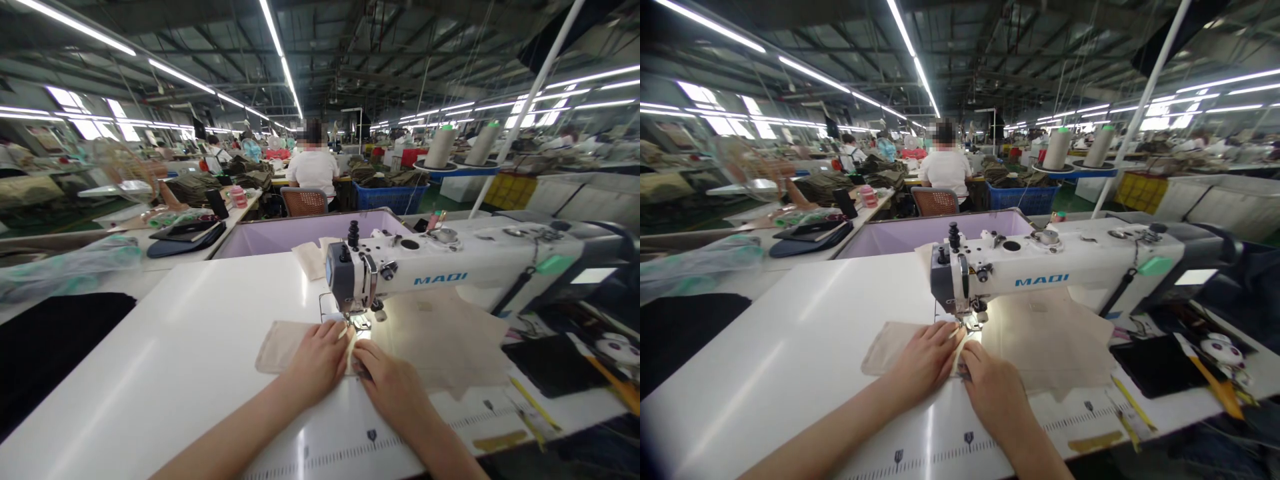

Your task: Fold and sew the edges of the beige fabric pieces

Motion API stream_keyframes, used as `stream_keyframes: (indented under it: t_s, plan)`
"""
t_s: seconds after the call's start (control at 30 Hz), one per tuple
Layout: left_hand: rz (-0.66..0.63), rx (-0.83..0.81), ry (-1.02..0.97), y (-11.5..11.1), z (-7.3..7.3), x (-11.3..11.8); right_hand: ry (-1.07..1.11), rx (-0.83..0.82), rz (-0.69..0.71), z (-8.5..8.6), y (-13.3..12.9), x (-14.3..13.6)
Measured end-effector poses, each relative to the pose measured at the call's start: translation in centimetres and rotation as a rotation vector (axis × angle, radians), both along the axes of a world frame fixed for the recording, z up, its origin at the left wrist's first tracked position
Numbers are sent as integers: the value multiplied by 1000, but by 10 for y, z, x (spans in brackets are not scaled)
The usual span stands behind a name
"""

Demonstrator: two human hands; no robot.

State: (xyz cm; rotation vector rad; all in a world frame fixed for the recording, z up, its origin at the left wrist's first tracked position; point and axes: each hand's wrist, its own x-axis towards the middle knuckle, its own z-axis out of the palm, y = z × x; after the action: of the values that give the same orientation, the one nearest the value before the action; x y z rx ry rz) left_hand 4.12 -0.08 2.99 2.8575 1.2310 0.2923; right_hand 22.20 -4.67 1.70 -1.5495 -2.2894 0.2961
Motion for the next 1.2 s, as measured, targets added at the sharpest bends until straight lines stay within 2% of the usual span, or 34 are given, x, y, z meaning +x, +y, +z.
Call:
stream_keyframes:
  t_s: [0.33,0.47,0.57,0.7,0.93,1.2]
  plan:
    - [-36,32,5,2,1,-4,1,-4,3,2,0,1]
    - [-42,19,23,-12,-2,-5,-24,-12,27,1,-9,3]
    - [-103,-27,54,-27,-4,-7,-26,7,51,-4,-18,7]
    - [-145,-44,69,-34,0,-9,-30,31,63,-9,-21,9]
    - [-136,-83,-2,-20,11,-9,-8,-6,35,3,-5,5]
    - [-123,-62,-31,3,10,-10,8,5,26,11,15,2]
